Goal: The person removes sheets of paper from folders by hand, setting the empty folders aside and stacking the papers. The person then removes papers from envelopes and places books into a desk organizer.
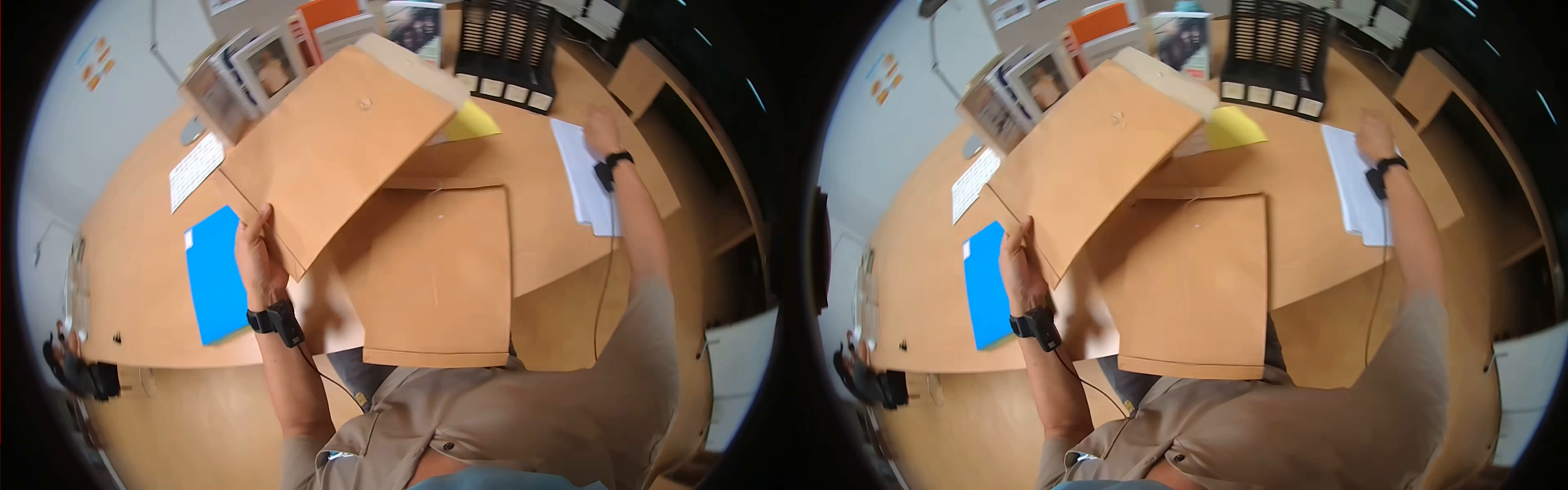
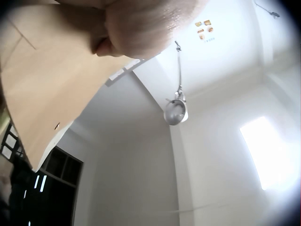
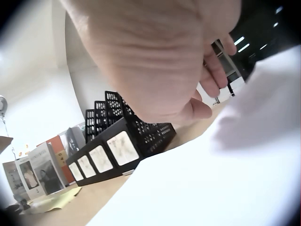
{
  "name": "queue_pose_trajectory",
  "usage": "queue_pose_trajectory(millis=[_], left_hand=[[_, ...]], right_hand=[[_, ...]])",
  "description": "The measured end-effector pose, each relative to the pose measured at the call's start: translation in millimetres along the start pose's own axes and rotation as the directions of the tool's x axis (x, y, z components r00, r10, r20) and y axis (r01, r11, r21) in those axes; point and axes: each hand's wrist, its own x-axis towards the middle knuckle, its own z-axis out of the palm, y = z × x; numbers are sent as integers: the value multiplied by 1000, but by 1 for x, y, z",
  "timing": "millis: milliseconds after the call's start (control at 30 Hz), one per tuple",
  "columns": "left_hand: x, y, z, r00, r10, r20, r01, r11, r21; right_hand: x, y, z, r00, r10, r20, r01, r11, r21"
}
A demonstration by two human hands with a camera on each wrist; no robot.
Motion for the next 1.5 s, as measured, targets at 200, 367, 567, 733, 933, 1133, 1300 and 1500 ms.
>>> queue_pose_trajectory(millis=[200, 367, 567, 733, 933, 1133, 1300, 1500], left_hand=[[-58, 56, -103, 853, 377, -361, -323, 924, 202], [-111, 51, -164, 738, 446, -506, -370, 895, 250], [-133, 40, -139, 798, 428, -425, -150, 823, 547], [-132, 36, -170, 826, 367, -428, -79, 826, 558], [-146, 62, -156, 526, 731, -435, 208, 385, 899], [-120, 69, -20, 934, 323, 154, -342, 679, 649], [-45, 9, 57, 848, 143, 510, -511, 475, 717], [22, -58, 76, 807, -373, 457, 162, 885, 436]], right_hand=[[-32, -47, -66, 994, 82, -71, -50, 928, 369], [-81, -131, -103, 994, 89, 65, -109, 702, 703], [-103, -213, -121, 959, -92, 269, -156, 622, 767], [-90, -221, -121, 930, -216, 298, -99, 635, 766], [-71, -233, -135, 946, -252, 204, -72, 452, 889], [-46, -287, -109, 875, -484, 21, 304, 583, 753], [0, -314, -142, 814, -549, 192, 85, 439, 894], [8, -347, -140, 808, -210, -551, 545, 621, 564]])
